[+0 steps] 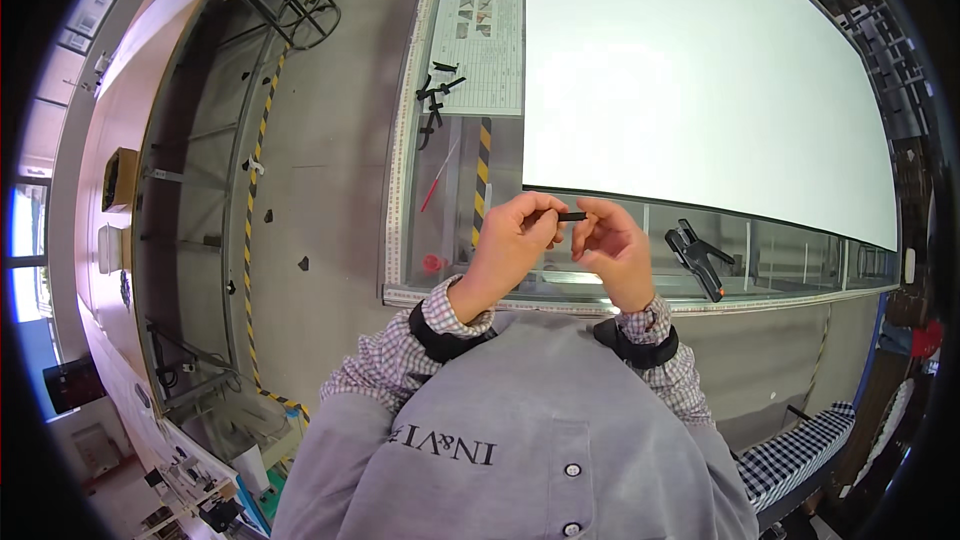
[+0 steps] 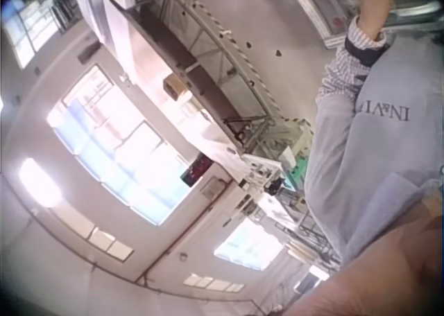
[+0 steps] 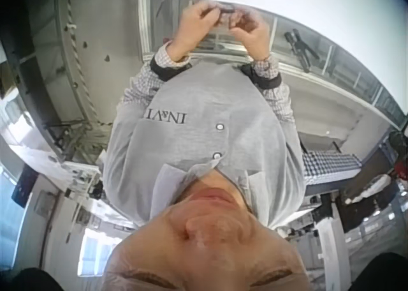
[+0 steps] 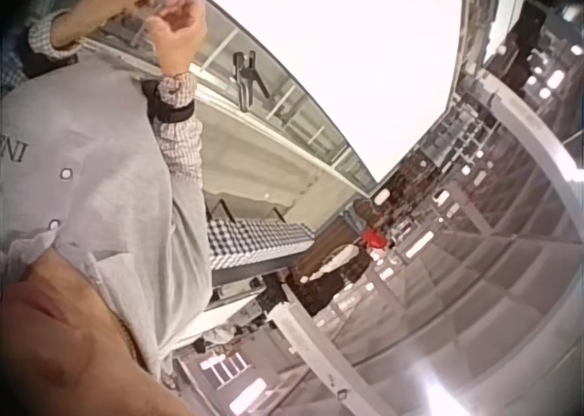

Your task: The person secures a large white panel onto a metal frame using a handheld stapler. They load staples into the tool and apply them along the edges of the panel to attach it to the frame. The person also uses a measuring tape to check the dimensions of the panel during the process.

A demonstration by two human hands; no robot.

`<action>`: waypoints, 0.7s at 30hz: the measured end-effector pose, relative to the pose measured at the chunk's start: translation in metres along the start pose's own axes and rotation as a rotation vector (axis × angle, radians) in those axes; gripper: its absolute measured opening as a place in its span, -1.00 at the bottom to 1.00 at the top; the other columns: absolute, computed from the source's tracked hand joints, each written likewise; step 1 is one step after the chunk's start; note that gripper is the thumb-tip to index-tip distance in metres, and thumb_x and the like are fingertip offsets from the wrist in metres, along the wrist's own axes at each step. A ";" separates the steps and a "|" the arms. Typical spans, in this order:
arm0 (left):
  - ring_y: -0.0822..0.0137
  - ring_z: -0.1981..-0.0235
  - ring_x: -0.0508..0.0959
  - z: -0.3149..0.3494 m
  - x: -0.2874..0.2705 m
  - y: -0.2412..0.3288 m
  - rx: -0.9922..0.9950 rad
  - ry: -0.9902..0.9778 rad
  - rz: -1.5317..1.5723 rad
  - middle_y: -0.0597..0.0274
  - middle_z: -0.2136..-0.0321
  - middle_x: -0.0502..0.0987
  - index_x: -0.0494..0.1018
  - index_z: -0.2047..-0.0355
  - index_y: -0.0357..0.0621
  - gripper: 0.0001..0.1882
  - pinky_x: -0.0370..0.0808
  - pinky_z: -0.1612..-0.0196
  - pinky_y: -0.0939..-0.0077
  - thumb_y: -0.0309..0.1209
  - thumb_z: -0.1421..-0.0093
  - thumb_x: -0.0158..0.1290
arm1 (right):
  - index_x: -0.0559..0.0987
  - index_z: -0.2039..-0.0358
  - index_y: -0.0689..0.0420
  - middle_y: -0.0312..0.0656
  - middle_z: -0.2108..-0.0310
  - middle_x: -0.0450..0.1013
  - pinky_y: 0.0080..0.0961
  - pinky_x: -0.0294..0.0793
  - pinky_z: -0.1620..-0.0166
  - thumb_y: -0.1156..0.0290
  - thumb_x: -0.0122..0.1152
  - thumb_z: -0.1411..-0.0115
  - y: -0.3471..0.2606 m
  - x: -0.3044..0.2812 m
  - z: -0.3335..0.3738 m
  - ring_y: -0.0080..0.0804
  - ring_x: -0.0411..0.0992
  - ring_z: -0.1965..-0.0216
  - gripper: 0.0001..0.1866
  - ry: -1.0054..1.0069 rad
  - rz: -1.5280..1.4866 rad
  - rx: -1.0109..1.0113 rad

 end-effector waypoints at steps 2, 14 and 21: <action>0.56 0.48 0.46 0.001 0.001 -0.001 0.019 -0.006 0.004 0.29 0.54 0.46 0.41 0.33 -0.34 -0.86 0.41 0.42 0.72 -0.59 -0.14 -0.14 | 0.40 0.13 0.28 -0.26 0.39 0.39 -0.71 0.41 0.39 0.62 0.18 -0.01 -0.004 0.008 0.000 -0.60 0.39 0.42 -0.64 0.073 0.047 0.056; 0.48 0.43 0.50 0.005 0.002 0.008 0.001 -0.035 0.181 0.21 0.46 0.49 0.41 0.30 -0.36 -0.86 0.46 0.36 0.65 -0.54 -0.15 -0.06 | 0.51 0.43 0.26 -0.27 0.53 0.44 -0.75 0.38 0.50 0.61 0.16 -0.03 -0.014 0.011 -0.007 -0.64 0.40 0.53 -0.94 0.233 0.297 0.043; 0.48 0.44 0.50 0.005 -0.007 0.006 0.004 -0.157 0.110 0.21 0.47 0.50 0.41 0.31 -0.36 -0.87 0.47 0.35 0.66 -0.54 -0.15 -0.06 | 0.52 0.40 0.27 -0.26 0.52 0.44 -0.76 0.37 0.49 0.63 0.19 0.00 -0.015 0.011 -0.007 -0.66 0.39 0.53 -0.90 0.185 0.226 -0.015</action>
Point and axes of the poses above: each hand's wrist, its own z-axis away from the middle knuckle, its own x-axis out of the palm, y = z × x, the point moved 2 cm from there along -z, towards the middle knuckle
